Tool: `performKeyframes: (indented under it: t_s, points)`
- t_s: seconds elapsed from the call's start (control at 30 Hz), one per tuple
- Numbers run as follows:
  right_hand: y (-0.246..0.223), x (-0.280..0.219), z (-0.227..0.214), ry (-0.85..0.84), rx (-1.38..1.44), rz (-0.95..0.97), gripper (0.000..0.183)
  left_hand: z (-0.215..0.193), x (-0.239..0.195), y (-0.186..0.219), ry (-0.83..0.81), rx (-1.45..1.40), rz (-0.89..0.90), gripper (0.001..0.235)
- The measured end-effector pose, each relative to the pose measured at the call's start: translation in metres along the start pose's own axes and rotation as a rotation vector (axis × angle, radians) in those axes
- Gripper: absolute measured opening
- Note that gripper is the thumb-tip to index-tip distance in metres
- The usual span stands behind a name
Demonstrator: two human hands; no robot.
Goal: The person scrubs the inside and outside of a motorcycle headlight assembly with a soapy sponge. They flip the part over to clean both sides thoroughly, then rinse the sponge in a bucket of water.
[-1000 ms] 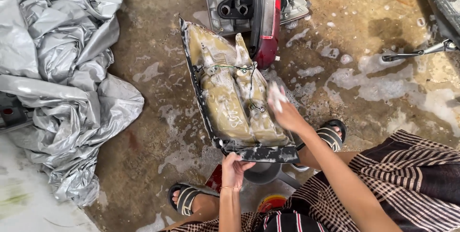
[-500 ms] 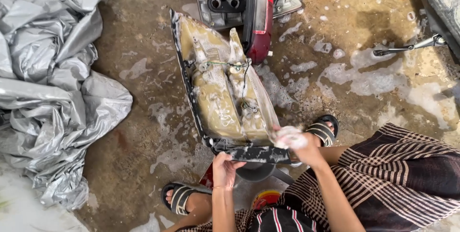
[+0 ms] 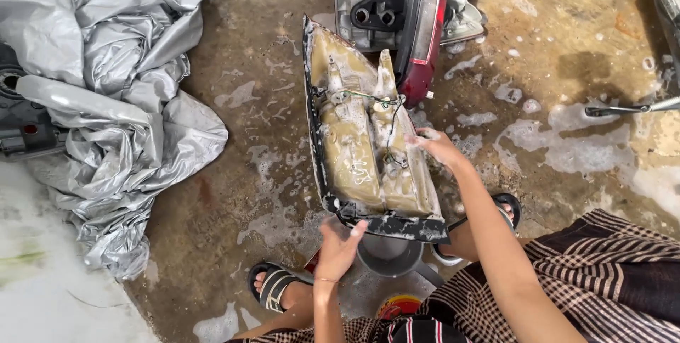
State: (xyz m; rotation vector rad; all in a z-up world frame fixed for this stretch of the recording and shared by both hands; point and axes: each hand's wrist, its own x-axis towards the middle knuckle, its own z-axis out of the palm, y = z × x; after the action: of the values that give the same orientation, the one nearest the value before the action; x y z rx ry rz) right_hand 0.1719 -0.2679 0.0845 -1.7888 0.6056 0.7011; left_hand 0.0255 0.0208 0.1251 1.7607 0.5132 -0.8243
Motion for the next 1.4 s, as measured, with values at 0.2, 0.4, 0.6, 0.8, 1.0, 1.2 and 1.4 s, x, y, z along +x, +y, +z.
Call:
performKeyframes:
  t_s: [0.2,0.4,0.6,0.8,1.0,1.2,1.4]
  points:
    - [0.032,0.016,0.007,0.212,0.126,-0.214,0.072,-0.048,-0.013,0.119,0.185,0.1,0.186,0.097]
    - [0.039,0.025,0.007,0.261,0.075,-0.215,0.076,-0.065,0.105,0.153,0.134,0.069,0.216,0.106]
    - [0.041,0.011,0.01,0.305,0.112,-0.206,0.068,-0.062,0.127,0.154,0.233,0.263,0.215,0.084]
    - [0.018,-0.039,-0.01,0.42,0.075,-0.288,0.054,-0.05,0.054,0.194,0.269,0.269,0.311,0.078]
    - [-0.004,-0.05,-0.029,0.487,0.132,-0.437,0.046,-0.041,0.026,0.221,0.303,0.326,0.396,0.077]
    - [0.001,-0.036,-0.004,0.416,0.245,-0.432,0.047,-0.046,0.026,0.221,0.341,0.37,0.418,0.075]
    - [0.007,-0.028,0.012,0.409,0.208,-0.367,0.06,-0.058,0.04,0.2,0.351,0.336,0.474,0.071]
